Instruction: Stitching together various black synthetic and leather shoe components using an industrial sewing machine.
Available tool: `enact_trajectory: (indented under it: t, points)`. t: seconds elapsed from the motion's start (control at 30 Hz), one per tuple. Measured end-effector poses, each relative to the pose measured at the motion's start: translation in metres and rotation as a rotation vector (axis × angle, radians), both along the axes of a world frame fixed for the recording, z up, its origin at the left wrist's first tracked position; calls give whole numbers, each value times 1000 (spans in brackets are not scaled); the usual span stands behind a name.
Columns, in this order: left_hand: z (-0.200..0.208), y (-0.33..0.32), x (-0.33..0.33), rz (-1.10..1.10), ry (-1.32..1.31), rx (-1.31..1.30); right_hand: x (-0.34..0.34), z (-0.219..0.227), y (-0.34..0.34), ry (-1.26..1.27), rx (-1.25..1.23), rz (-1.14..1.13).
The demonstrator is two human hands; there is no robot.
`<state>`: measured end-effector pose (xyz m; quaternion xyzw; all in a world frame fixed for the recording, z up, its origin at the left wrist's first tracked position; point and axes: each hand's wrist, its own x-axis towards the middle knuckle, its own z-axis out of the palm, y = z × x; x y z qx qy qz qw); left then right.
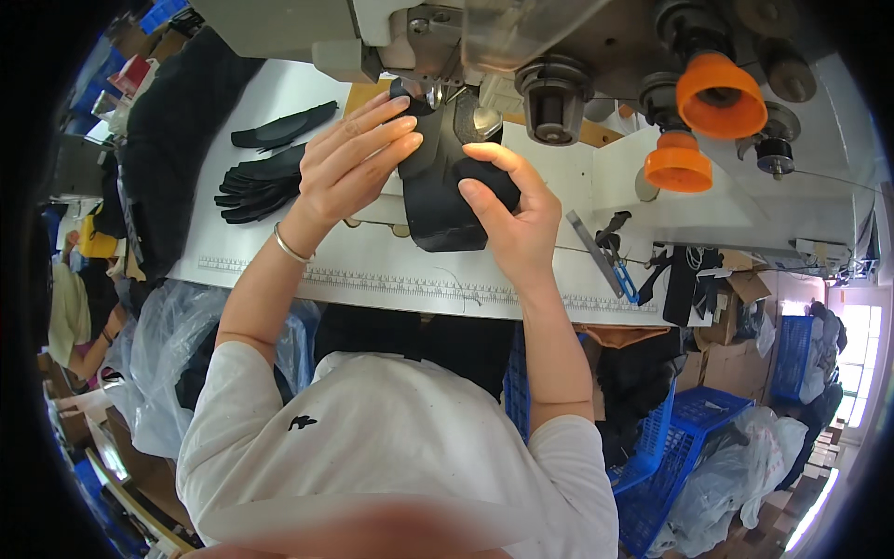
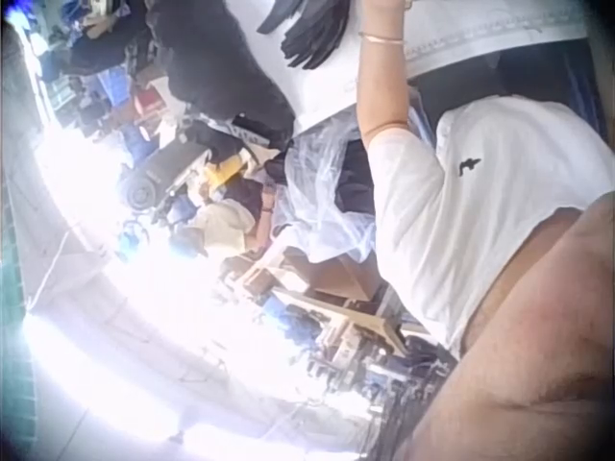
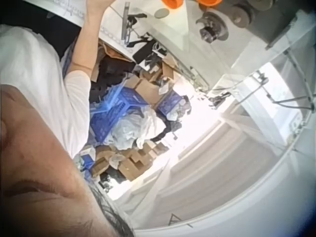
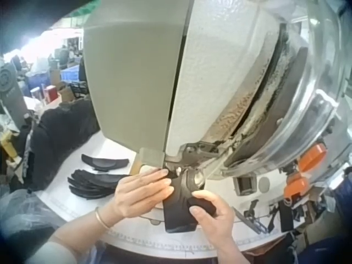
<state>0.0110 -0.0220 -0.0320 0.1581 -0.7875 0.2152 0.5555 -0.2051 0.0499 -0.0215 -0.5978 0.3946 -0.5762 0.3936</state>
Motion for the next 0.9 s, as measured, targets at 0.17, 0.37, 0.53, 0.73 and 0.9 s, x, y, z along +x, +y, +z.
enact_trajectory:
  t: [0.17,0.37,0.53,0.73,0.9]
  points:
    - [3,0,3,29,-54,-10,-2,-2,-5,-12,-3,14]
    - [9,-4,4,28,-77,-34,-1,0,-11,-14,7,3]
    - [14,-5,6,37,-122,-51,-3,1,-20,-20,-12,4]
    - [19,0,9,16,-148,29,-6,1,-26,-23,33,18]
    - [20,-7,11,14,-166,5,-5,-1,-31,-29,-16,20]
